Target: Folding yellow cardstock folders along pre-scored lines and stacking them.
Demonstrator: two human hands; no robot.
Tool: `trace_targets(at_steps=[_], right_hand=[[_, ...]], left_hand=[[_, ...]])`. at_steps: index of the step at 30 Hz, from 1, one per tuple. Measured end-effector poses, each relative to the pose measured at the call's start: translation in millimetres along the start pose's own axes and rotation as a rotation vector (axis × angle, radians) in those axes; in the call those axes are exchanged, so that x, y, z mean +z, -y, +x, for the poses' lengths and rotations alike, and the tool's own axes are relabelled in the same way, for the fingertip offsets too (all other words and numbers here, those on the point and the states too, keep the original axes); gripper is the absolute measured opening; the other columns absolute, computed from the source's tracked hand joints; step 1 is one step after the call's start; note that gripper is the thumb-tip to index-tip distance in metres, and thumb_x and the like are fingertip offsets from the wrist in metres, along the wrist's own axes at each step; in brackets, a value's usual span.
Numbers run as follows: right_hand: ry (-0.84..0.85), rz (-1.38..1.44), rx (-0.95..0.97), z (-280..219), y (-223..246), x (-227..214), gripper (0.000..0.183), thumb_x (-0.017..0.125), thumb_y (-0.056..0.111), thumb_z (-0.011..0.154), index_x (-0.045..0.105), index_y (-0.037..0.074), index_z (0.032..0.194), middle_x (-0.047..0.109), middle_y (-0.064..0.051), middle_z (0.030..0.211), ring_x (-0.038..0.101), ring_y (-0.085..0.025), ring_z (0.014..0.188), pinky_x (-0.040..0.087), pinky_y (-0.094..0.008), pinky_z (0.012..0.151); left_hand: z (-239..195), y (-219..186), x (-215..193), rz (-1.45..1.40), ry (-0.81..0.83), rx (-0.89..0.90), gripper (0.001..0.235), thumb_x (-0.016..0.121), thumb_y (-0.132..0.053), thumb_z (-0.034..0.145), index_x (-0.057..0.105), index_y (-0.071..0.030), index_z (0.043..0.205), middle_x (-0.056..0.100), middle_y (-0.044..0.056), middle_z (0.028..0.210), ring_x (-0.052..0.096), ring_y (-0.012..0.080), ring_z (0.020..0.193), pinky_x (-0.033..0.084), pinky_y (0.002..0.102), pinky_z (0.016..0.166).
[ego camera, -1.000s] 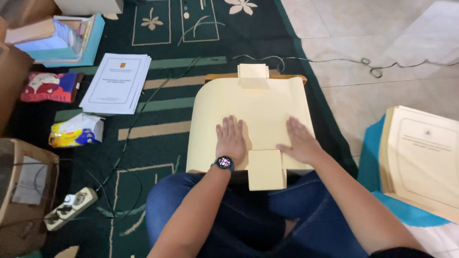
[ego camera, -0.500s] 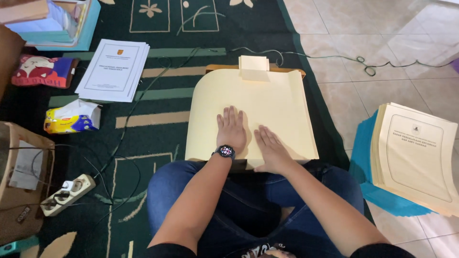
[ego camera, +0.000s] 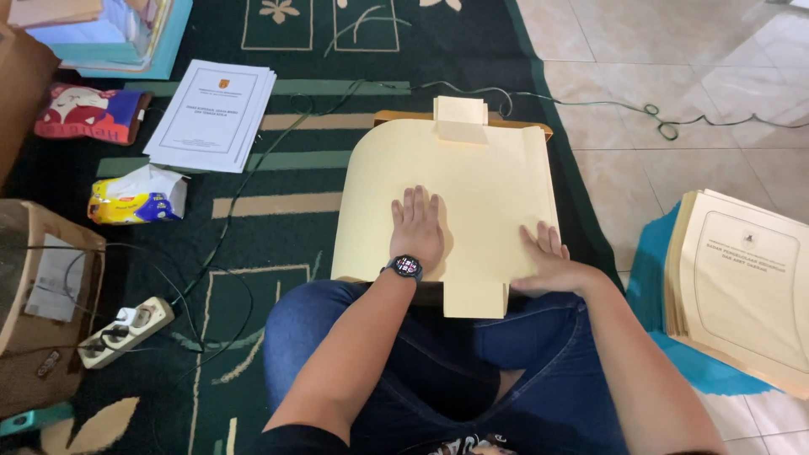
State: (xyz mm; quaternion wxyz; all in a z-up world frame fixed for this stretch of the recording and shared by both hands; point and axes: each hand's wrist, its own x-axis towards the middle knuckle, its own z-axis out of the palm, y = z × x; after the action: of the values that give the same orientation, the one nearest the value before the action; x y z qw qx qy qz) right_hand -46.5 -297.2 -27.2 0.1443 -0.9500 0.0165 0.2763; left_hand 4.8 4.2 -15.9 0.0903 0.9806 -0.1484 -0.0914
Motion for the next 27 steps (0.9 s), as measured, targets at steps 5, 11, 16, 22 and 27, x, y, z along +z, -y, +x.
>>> trace_targets(at_steps=[5,11,16,22,27], right_hand=[[-0.037,-0.071,0.156,55,32,10,0.095,0.025,0.09,0.091,-0.006,0.04,0.166,-0.022,-0.015,0.171,-0.021,-0.038,0.156,-0.018,-0.062,0.121],[-0.214,-0.203,0.032,148,107,-39,0.097,0.029,0.083,0.094,0.002,0.027,0.168,-0.007,-0.023,0.172,-0.008,-0.04,0.159,0.0,-0.056,0.127],[-0.277,-0.206,-0.076,252,129,-72,0.087,0.028,0.077,0.101,0.004,0.028,0.169,-0.004,-0.022,0.173,-0.005,-0.04,0.16,0.004,-0.057,0.128],[-0.314,-0.21,0.041,275,167,-98,0.094,0.017,0.076,0.102,0.009,0.009,0.167,0.004,-0.025,0.172,-0.003,-0.036,0.16,0.001,-0.054,0.129],[-0.357,-0.328,-0.04,293,148,-109,0.093,0.014,0.072,0.104,0.023,-0.001,0.161,0.026,-0.024,0.167,0.019,-0.035,0.158,0.013,-0.048,0.129]], left_hand=[[-1,-2,-2,0.015,0.004,-0.009,0.061,0.026,-0.029,0.105,0.018,-0.015,0.165,0.008,0.018,0.172,0.001,0.0365,0.159,0.0,0.056,0.127],[0,-3,-1,0.007,-0.015,0.0,0.061,0.026,-0.029,0.105,0.02,-0.014,0.164,0.009,0.019,0.171,0.002,0.0385,0.159,0.002,0.058,0.127],[-3,-3,-7,0.009,0.004,-0.011,0.063,0.029,-0.032,0.104,0.021,-0.014,0.164,0.01,0.019,0.171,0.004,0.038,0.159,0.003,0.058,0.126],[5,-5,-4,-0.01,0.033,0.011,0.064,0.024,-0.03,0.103,0.018,-0.012,0.163,0.006,0.022,0.171,-0.001,0.0411,0.158,-0.001,0.06,0.125],[7,-6,-8,-0.015,0.067,0.009,0.064,0.02,-0.029,0.103,0.015,-0.011,0.164,0.001,0.024,0.171,-0.005,0.0426,0.158,-0.004,0.061,0.124]])
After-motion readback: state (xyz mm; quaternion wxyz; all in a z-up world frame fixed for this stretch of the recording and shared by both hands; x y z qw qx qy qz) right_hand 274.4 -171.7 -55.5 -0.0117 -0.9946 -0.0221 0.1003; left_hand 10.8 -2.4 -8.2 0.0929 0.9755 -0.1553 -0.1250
